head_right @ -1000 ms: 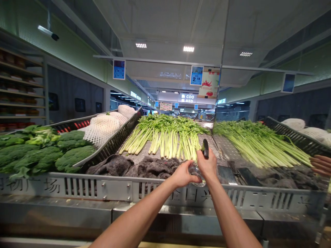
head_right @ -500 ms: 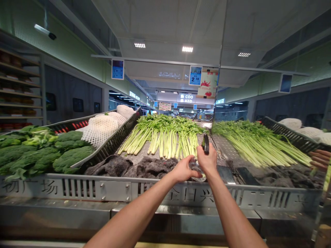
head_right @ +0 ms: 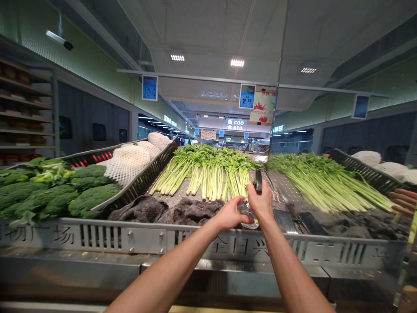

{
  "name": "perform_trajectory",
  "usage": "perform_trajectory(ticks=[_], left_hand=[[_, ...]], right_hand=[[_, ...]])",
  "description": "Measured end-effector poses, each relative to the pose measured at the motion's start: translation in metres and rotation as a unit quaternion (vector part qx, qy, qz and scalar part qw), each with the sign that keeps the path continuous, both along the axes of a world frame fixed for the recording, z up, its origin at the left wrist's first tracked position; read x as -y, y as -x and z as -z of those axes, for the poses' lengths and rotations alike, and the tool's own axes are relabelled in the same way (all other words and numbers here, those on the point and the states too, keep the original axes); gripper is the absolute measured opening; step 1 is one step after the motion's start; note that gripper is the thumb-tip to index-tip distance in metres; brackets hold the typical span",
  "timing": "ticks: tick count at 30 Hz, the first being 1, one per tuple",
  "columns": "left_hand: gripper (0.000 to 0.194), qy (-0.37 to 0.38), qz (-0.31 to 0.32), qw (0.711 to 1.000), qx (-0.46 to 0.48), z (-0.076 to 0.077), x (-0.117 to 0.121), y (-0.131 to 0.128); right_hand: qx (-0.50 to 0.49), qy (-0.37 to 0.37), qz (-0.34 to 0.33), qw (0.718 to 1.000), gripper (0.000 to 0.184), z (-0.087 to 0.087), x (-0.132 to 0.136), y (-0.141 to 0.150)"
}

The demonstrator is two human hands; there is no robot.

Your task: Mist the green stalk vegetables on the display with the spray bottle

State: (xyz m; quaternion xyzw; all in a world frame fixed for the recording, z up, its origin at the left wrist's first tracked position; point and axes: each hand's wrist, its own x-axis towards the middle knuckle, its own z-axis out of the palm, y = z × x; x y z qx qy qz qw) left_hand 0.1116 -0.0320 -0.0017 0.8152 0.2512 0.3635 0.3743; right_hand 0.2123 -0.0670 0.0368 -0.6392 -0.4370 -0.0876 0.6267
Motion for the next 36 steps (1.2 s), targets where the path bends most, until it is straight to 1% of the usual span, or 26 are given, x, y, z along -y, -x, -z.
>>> perform_trajectory(ticks=[3,7,12,17,20,23,26,29,31,33,36], left_hand=[[0.076,-0.026,-0.028,0.999,-0.030,0.001,0.000,0.000],[0.070,-0.047,-0.030,0.998,-0.035,0.006,-0.001,-0.003],[0.072,-0.045,-0.031,0.998,-0.030,0.010,0.000,-0.005],[0.071,-0.035,-0.036,0.998,-0.025,0.009,0.000,-0.003],[0.064,-0.016,-0.016,1.000,-0.009,0.010,-0.004,0.002],[0.063,0.001,-0.006,1.000,0.012,0.013,-0.010,0.010],[0.065,0.004,-0.024,0.999,0.032,0.018,-0.016,0.021],[0.068,0.005,-0.038,0.998,0.047,0.023,-0.021,0.032],[0.069,0.006,-0.040,0.998,0.052,0.028,-0.023,0.036],[0.070,0.009,-0.041,0.997,0.058,0.032,-0.025,0.040],[0.069,0.016,-0.040,0.997,0.071,0.037,-0.029,0.043]], right_hand=[[0.005,0.008,-0.008,1.000,0.027,-0.001,0.001,0.001],[0.014,0.010,-0.019,1.000,0.030,0.002,0.001,-0.002],[0.005,-0.004,0.003,1.000,0.030,0.009,-0.003,-0.008],[0.007,-0.004,-0.011,1.000,0.030,0.012,-0.007,-0.010],[0.016,0.002,-0.038,0.999,0.031,0.011,-0.009,-0.006],[0.034,0.022,-0.100,0.994,0.034,0.010,-0.013,0.000],[0.051,0.031,-0.156,0.986,0.036,0.013,-0.021,0.008],[0.056,0.010,-0.177,0.983,0.037,0.021,-0.029,0.016],[0.054,-0.001,-0.166,0.985,0.035,0.026,-0.035,0.020],[0.042,-0.008,-0.139,0.989,0.032,0.031,-0.039,0.023],[0.028,-0.010,-0.114,0.993,0.032,0.034,-0.044,0.028]])
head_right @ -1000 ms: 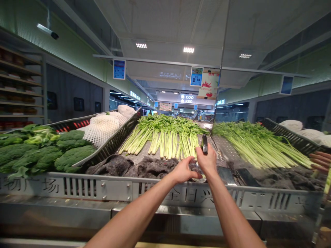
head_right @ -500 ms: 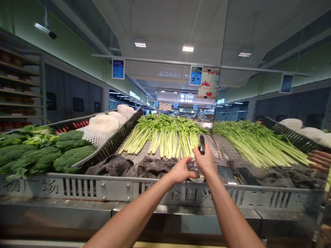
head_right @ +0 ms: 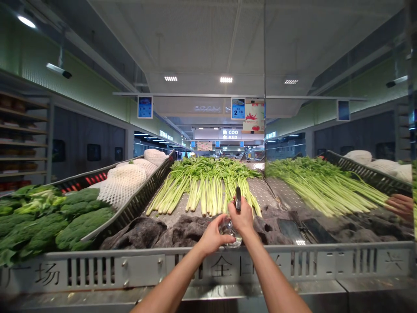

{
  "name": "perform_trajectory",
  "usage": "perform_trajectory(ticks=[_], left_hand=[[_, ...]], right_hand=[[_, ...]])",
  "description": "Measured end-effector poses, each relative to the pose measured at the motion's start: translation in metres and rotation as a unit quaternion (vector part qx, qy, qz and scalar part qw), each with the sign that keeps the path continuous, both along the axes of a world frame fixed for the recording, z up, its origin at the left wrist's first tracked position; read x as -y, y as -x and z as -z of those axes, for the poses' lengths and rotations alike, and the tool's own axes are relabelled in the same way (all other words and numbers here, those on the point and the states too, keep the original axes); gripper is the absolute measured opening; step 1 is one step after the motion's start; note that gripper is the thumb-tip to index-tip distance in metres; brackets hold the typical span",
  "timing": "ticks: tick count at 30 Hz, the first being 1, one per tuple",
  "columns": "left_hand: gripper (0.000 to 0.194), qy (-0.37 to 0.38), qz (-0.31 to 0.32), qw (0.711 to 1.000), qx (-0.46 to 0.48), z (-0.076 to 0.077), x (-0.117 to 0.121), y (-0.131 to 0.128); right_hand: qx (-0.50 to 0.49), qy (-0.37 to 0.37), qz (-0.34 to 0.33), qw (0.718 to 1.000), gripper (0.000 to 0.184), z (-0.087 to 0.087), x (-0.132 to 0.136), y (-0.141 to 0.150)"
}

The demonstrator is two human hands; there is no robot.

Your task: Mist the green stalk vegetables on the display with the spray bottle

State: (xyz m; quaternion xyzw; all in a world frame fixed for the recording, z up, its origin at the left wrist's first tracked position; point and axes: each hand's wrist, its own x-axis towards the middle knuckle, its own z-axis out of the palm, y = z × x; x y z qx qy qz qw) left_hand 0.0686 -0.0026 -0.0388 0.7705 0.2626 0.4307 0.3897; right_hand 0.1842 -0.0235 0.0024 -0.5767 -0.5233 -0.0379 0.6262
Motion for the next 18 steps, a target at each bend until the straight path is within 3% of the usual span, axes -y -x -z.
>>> perform_trajectory(ticks=[11,18], left_hand=[[0.066,0.010,-0.042,0.998,0.046,0.003,-0.016,0.013],[0.067,0.003,-0.036,0.998,0.058,-0.001,-0.018,0.023]], right_hand=[[0.023,0.006,-0.034,0.999,0.028,-0.005,-0.023,0.020],[0.035,0.015,-0.004,0.999,0.027,-0.014,-0.024,0.030]])
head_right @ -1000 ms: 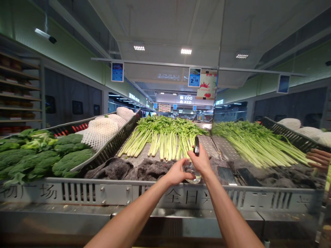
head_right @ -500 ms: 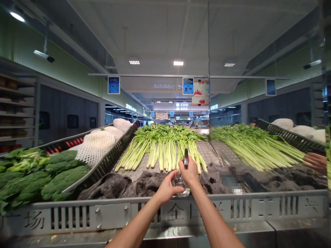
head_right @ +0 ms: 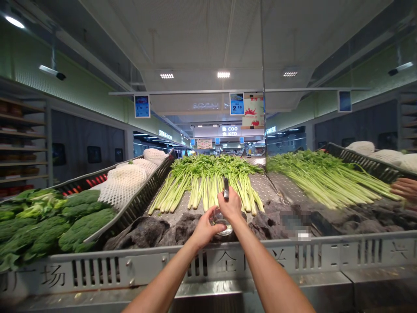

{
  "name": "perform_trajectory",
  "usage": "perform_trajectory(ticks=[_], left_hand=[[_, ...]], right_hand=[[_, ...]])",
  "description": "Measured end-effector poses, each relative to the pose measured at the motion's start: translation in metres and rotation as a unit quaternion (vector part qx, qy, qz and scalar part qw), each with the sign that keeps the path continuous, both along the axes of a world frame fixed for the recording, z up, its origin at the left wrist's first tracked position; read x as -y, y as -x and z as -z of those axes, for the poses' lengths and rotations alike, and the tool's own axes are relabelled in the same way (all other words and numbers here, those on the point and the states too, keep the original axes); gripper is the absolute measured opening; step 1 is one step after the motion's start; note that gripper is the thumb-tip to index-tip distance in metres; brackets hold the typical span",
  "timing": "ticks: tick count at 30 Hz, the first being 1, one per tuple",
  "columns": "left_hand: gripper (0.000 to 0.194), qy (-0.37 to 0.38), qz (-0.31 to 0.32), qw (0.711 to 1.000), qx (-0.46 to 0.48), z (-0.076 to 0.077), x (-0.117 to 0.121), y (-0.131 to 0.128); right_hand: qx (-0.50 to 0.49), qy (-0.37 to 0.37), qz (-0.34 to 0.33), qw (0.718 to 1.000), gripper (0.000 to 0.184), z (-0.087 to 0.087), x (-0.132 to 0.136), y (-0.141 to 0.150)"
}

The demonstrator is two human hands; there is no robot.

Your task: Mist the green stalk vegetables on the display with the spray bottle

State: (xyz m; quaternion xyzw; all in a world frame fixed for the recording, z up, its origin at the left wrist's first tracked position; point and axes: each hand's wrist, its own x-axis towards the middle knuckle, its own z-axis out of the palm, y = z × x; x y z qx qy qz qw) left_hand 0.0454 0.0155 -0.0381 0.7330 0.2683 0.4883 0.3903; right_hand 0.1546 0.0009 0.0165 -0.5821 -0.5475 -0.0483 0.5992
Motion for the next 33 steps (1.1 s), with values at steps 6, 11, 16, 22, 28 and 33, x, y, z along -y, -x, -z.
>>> perform_trajectory(ticks=[6,11,16,22,28,33], left_hand=[[0.063,0.009,0.007,1.000,0.026,-0.010,-0.002,0.008],[0.062,0.016,0.003,0.999,0.041,-0.005,-0.011,0.021],[0.061,0.042,-0.008,0.998,0.053,0.008,-0.014,0.031],[0.051,0.045,0.010,0.998,0.048,0.011,-0.010,0.034],[0.053,0.037,-0.017,0.999,0.009,0.018,-0.017,0.034],[0.057,0.035,-0.070,0.997,-0.002,0.019,-0.021,0.033]], right_hand=[[0.011,0.028,0.002,1.000,0.026,-0.016,-0.001,0.013],[0.015,0.036,-0.027,0.999,0.022,-0.015,-0.006,0.027],[0.011,0.046,-0.054,0.997,0.019,-0.002,-0.010,0.038],[0.034,0.033,-0.122,0.991,0.025,0.014,-0.016,0.040],[0.006,-0.001,-0.077,0.997,0.023,0.029,-0.026,0.041],[-0.005,-0.049,-0.097,0.994,0.026,0.036,-0.032,0.044]])
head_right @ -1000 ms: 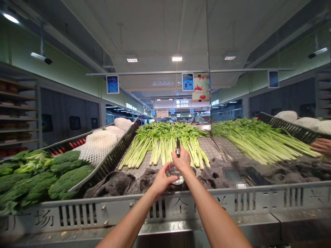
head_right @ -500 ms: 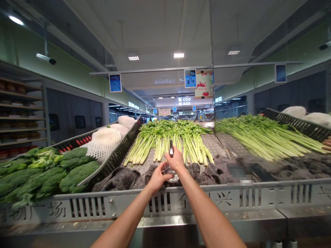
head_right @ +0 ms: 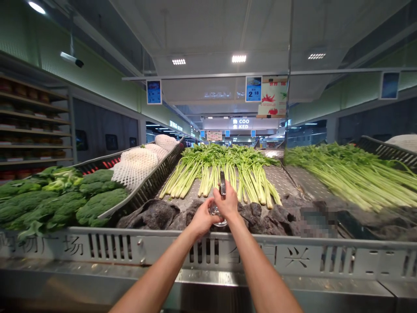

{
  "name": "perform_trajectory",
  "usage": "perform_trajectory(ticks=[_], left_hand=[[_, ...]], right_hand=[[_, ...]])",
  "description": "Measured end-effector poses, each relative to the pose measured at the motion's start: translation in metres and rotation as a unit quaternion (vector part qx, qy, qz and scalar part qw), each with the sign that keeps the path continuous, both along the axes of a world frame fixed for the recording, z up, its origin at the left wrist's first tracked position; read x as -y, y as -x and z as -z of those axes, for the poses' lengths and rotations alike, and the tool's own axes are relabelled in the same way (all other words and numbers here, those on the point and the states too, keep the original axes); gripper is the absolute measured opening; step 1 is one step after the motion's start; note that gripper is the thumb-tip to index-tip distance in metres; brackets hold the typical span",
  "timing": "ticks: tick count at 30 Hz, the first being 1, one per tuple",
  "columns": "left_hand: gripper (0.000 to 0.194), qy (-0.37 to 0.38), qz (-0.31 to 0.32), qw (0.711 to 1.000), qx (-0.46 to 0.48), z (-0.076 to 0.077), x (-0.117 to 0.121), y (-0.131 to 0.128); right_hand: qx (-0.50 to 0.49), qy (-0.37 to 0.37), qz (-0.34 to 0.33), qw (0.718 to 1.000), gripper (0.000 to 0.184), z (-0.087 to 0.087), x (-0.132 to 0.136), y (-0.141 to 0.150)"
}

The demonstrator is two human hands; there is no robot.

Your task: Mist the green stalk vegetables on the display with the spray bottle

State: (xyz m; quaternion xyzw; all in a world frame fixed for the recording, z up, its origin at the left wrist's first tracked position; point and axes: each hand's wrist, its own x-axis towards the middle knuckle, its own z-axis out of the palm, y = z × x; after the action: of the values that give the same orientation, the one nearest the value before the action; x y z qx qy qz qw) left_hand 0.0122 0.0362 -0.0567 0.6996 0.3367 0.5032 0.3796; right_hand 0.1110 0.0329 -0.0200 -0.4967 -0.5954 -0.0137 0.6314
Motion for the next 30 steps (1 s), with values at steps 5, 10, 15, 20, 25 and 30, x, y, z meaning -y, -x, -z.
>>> perform_trajectory(ticks=[5,10,15,20,25,30], left_hand=[[0.062,0.023,-0.034,0.999,-0.025,-0.002,0.001,-0.002],[0.060,0.017,-0.043,0.998,-0.034,-0.002,0.002,-0.002],[0.059,0.019,-0.043,0.997,-0.058,-0.001,0.002,-0.002],[0.059,0.014,-0.012,0.999,-0.042,0.000,-0.001,-0.003],[0.063,0.023,0.011,1.000,0.012,-0.001,0.000,-0.003],[0.061,0.012,0.061,0.995,0.073,-0.008,0.008,-0.003]], right_hand=[[-0.032,-0.016,-0.038,0.999,0.032,0.012,-0.005,-0.004],[-0.012,-0.024,-0.072,0.997,0.036,0.015,-0.007,-0.008],[-0.040,-0.036,-0.049,0.997,0.030,0.013,-0.005,-0.007],[-0.016,-0.028,-0.014,0.999,0.031,0.015,-0.001,-0.005],[-0.001,-0.024,0.017,1.000,0.036,0.010,0.003,-0.004],[0.085,-0.015,0.049,0.995,0.036,-0.014,0.011,-0.004]])
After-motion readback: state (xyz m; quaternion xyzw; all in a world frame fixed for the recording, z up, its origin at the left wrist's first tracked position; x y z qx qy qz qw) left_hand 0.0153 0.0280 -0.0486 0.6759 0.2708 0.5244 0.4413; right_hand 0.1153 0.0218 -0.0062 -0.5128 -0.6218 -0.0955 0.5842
